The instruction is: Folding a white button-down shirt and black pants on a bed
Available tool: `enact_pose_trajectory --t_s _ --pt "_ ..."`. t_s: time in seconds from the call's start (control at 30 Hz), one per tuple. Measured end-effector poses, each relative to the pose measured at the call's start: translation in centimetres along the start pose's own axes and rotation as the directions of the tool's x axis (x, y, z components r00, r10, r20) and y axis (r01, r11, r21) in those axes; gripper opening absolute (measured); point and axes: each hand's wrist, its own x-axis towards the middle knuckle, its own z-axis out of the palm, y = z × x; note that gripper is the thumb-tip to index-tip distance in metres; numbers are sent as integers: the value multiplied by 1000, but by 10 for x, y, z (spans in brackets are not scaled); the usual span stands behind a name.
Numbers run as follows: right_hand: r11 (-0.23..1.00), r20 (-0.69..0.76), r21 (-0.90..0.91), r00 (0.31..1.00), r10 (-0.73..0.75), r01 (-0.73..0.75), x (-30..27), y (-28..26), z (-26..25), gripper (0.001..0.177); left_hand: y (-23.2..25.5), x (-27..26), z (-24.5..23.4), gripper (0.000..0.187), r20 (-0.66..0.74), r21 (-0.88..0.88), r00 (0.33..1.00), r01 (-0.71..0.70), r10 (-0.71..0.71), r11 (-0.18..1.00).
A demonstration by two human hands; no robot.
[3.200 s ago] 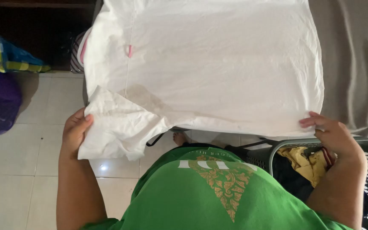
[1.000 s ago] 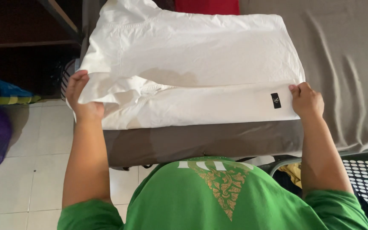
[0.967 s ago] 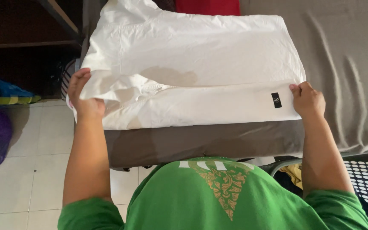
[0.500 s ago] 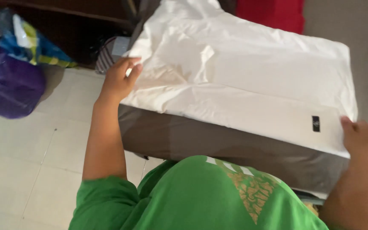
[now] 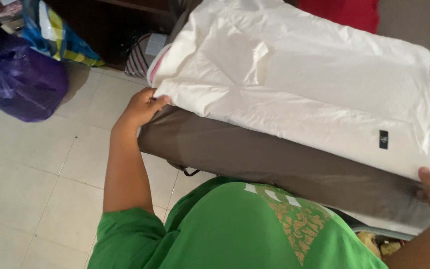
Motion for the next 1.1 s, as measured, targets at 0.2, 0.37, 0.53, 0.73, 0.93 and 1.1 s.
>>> enact_pose_trajectory --t_s 0.2,0.37,0.53,0.73,0.93,1.1 --pt "941 -85 334 996 -28 55 30 20 -4 32 -34 36 16 49 -182 -36 983 -23 16 999" --pt "938 -159 342 987 4 51 33 28 -36 33 -35 8 16 59 -230 66 968 -85 98 994" --pt "1000 -178 30 984 12 -6 23 39 -35 48 -73 1 41 50 -137 379 978 -97 159 920" --pt "902 -169 -431 985 -43 -34 -10 4 -19 62 -110 16 53 51 -224 618 878 -207 423 759" --pt "825 -117 -563 992 -38 -35 0 3 -24 65 -92 -3 44 40 -337 423 800 -342 496 839" --pt "770 -322 -574 941 102 -280 -68 -74 -22 73 -65 -39 41 58 -501 604 468 -414 728 681"
